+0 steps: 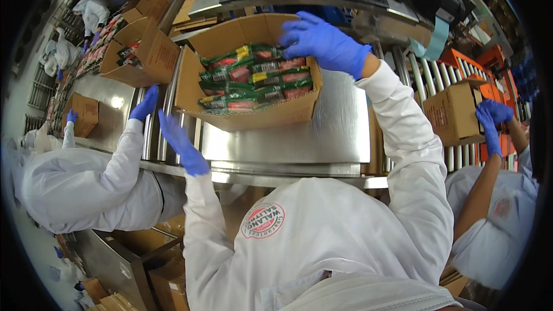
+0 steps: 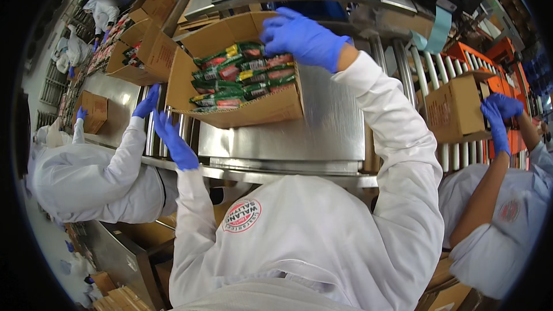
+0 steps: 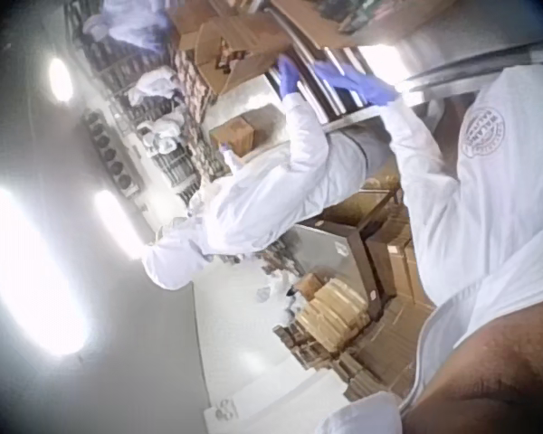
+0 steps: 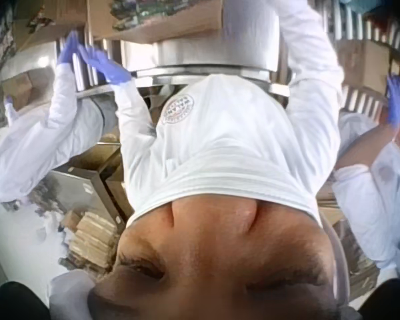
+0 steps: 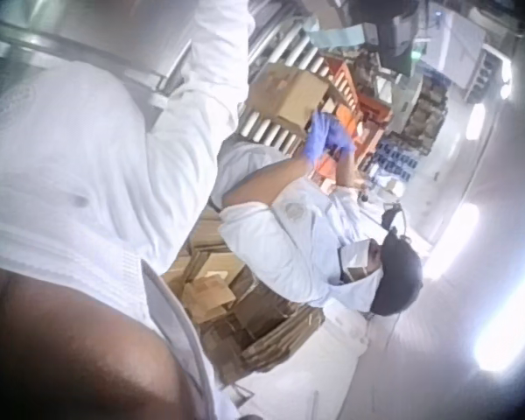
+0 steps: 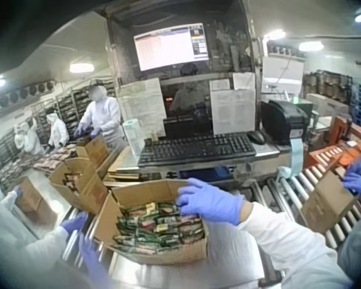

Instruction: The person repeatedly opens cardboard boxes on a conveyor belt, arranges packaged items inside, and closes the flaps. They then apply labels to the boxes and move them along the line. The task is performed continuously with multiple boxes in a fast-paced assembly environment.

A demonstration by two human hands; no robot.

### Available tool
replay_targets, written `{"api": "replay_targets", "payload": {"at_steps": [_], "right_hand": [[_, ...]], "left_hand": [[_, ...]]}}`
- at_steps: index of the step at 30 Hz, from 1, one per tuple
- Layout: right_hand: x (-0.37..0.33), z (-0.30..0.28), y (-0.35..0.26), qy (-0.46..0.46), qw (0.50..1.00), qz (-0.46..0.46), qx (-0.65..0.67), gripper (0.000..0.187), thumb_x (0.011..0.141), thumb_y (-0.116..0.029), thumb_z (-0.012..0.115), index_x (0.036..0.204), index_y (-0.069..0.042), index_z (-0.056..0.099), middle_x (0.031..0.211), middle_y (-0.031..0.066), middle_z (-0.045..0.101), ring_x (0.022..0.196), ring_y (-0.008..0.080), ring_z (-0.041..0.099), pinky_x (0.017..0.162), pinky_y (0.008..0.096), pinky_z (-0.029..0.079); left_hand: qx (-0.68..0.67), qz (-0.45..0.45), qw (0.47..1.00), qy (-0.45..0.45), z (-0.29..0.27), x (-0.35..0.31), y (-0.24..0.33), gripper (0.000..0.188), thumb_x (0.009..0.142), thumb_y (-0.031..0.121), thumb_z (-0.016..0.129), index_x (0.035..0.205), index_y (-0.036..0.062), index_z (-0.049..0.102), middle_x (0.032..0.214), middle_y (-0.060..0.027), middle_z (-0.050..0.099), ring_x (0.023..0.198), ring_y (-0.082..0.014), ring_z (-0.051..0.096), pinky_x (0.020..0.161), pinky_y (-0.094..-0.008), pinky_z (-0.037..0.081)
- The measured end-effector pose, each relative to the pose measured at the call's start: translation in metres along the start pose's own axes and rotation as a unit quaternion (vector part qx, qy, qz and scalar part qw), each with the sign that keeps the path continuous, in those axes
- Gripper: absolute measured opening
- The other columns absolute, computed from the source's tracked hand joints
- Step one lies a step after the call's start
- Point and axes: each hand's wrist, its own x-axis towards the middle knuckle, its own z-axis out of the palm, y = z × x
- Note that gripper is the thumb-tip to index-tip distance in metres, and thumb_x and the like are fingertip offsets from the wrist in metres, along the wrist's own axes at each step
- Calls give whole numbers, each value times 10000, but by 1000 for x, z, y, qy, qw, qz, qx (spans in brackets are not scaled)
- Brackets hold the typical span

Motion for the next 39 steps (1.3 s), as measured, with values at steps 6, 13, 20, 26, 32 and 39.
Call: {"api": "replay_targets", "payload": {"at_steps": [6, 13, 20, 26, 32, 39], "right_hand": [[-52, -1, -17, 10, 994, 88, 59, 132, 651, -24, 617, 710, -136, 578, 753, -17, 562, 859, 170, 590, 1094, 447, 288], [-124, -43, 11, 149, 962, 133, 188, 164, 706, 53, 549, 751, -102, 573, 791, 16, 597, 755, 180, 595, 932, 382, 434], [-300, -119, 182, 62, 743, 451, -490, 277, 852, -68, 486, 1098, -96, 609, 1030, 130, 637, 948, 280, 604, 864, 376, 477], [-366, -42, 221, 53, 651, 757, -26, 666, 740, -487, 699, 1242, -86, 520, 1271, 115, 551, 1164, 302, 517, 981, 404, 407], [-330, -10, 264, 676, 370, 440, 461, 676, 799, -546, 611, 1302, -126, 448, 1332, 127, 468, 1207, 358, 443, 988, 542, 350], [-334, 5, 279, 742, 338, 331, 475, 612, 820, -540, 608, 1250, -129, 464, 1244, 138, 514, 1097, 362, 488, 909, 556, 420]], "left_hand": [[-283, -211, 936, -8, 16, 29, -35, 667, 929, 575, 358, 1378, 82, 376, 1392, -109, 399, 1252, -253, 397, 1062, -408, 281], [-232, -221, 947, -26, 51, -23, -18, 691, 905, 600, 403, 1360, 80, 400, 1364, -85, 440, 1234, -239, 414, 1049, -378, 302], [-294, -260, 919, -27, 69, -25, 12, 647, 939, 583, 336, 1323, 69, 421, 1294, -77, 465, 1175, -195, 431, 1039, -350, 303], [-262, -277, 924, 39, 67, -27, 11, 662, 933, 593, 343, 1340, 75, 399, 1312, -82, 449, 1205, -212, 416, 1047, -367, 301], [-250, -266, 930, 35, 60, -31, 8, 712, 915, 638, 317, 1344, 75, 393, 1338, -91, 432, 1227, -241, 405, 1054, -409, 287], [-266, -265, 926, 41, 57, -31, 4, 695, 916, 636, 320, 1336, 89, 402, 1355, -83, 415, 1230, -240, 393, 1053, -410, 274]]}}
